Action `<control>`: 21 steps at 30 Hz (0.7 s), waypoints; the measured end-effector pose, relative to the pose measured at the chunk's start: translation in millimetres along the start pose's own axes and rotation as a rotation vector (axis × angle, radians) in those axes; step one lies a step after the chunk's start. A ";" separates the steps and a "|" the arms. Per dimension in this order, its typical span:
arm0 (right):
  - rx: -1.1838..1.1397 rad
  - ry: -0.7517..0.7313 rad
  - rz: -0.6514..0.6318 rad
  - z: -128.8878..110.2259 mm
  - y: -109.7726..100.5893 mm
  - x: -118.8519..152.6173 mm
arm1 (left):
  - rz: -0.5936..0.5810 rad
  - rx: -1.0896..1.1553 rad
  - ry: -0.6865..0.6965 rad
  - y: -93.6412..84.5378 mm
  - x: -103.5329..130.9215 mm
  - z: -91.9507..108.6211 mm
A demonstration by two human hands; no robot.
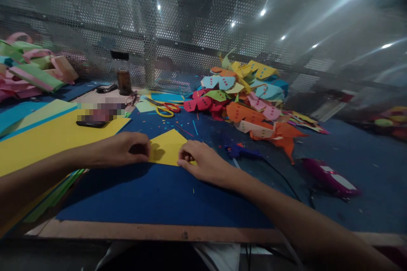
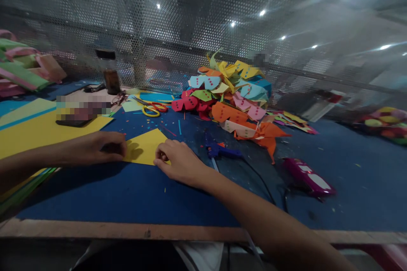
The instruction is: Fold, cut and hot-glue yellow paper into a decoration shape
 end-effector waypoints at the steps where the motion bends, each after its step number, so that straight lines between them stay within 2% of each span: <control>1: -0.002 0.000 0.001 -0.1 -0.2 0.1 | 0.035 -0.020 -0.005 1.8 -2.0 -1.8; 5: -0.012 -0.006 -0.001 -1.3 -0.3 0.4 | 0.068 -0.005 -0.007 9.3 -6.6 -5.3; 11: 0.001 0.007 -0.003 1.0 0.9 -0.6 | 0.150 -0.069 -0.092 7.5 -7.4 -1.3; 21: -0.017 0.001 -0.002 -1.0 -0.4 -0.2 | 0.180 -0.074 -0.101 11.8 -5.7 0.2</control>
Point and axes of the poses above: each hand's wrist, its own x-axis away from the middle knuckle, its own y-axis out of the palm, z = x × y, the point moved 8 cm from there along -x, towards the middle knuckle, and after that the axes turned 5 degrees about -x, right-handed, at the moved point
